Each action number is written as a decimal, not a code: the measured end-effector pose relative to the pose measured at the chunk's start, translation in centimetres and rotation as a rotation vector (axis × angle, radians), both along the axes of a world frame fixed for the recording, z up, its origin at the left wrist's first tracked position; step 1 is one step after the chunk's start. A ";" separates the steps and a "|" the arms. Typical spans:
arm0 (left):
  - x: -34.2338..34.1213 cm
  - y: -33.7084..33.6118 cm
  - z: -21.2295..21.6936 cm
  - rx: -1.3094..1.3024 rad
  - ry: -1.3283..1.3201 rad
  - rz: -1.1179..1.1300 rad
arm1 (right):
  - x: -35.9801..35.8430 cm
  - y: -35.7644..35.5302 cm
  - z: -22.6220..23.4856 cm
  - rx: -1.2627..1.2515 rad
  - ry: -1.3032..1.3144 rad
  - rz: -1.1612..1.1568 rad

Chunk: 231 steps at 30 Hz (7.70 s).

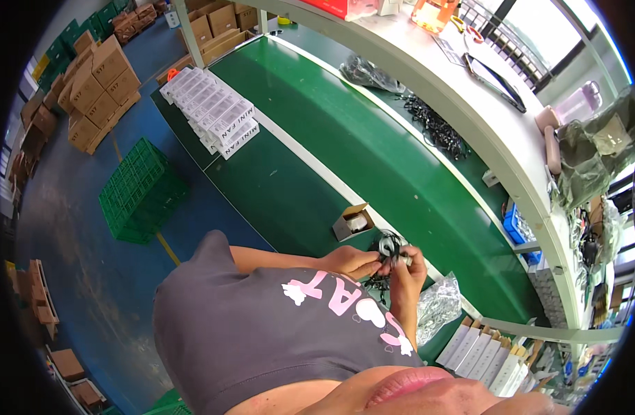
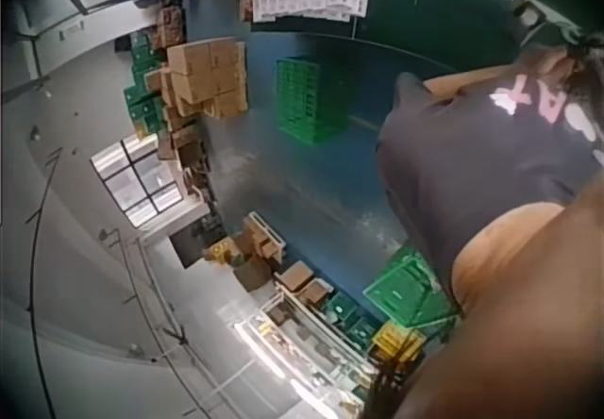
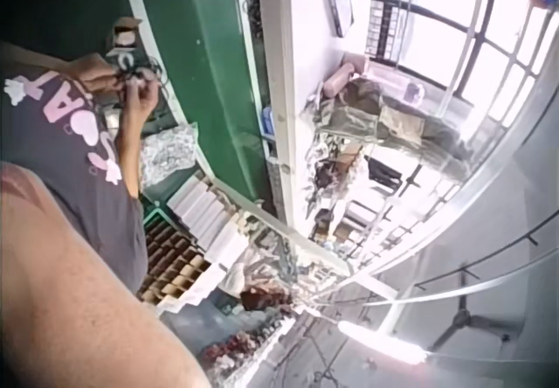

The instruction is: The person packages mini fans by putting cables and lanyards into product boxes, closing the boxes, and stacking them on the table by hand.

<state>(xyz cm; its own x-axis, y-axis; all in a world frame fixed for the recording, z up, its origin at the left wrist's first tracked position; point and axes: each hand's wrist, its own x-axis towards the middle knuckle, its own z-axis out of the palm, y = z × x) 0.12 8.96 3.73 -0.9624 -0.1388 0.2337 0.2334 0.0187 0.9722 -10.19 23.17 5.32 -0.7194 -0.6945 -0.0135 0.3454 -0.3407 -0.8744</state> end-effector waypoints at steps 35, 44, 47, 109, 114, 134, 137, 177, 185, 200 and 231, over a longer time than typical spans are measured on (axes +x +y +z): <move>-8.5 -11.8 -10.6 -0.641 -0.532 0.280 | -4.6 -4.9 -5.8 0.252 0.282 0.079; -9.5 -14.0 -11.3 -0.419 -0.437 -0.185 | -3.9 -7.0 -9.7 0.395 0.821 0.101; -9.7 -14.0 -11.6 -0.706 -0.411 -0.355 | -3.7 -7.1 -9.7 0.421 0.902 0.039; -3.2 -8.1 -12.2 -1.029 0.117 0.095 | 1.0 -3.6 -16.3 0.570 0.978 -0.199; -2.8 -7.6 -11.2 -1.190 0.048 0.025 | 0.3 -3.3 -16.1 0.577 0.938 -0.207; -1.6 -6.3 -18.9 -0.559 -0.343 0.434 | -2.0 -8.3 -17.1 0.465 -0.383 -0.004; -0.6 -10.8 -20.4 -0.405 -0.426 0.397 | 0.3 -7.9 -17.7 0.425 -0.367 0.019; -6.4 -37.5 21.3 -1.480 0.577 0.849 | 4.0 -8.1 -24.7 1.120 0.182 0.174; -3.4 -34.2 22.2 -1.525 0.896 1.065 | 5.0 -6.8 -24.8 1.045 0.264 0.112; -24.1 -16.9 32.4 -1.753 0.658 0.694 | 3.1 -2.7 -31.3 0.776 0.289 0.251; -29.6 -14.7 27.3 -1.513 0.360 0.079 | 2.3 -1.2 -29.3 0.694 0.368 0.111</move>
<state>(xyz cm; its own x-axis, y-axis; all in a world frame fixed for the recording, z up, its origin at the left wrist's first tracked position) -29.47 -5.73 30.99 -0.8288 0.3852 0.4059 0.3931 0.9170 -0.0676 -7.85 21.97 -24.03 -0.6891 -0.6822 -0.2443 -0.0076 0.3439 -0.9390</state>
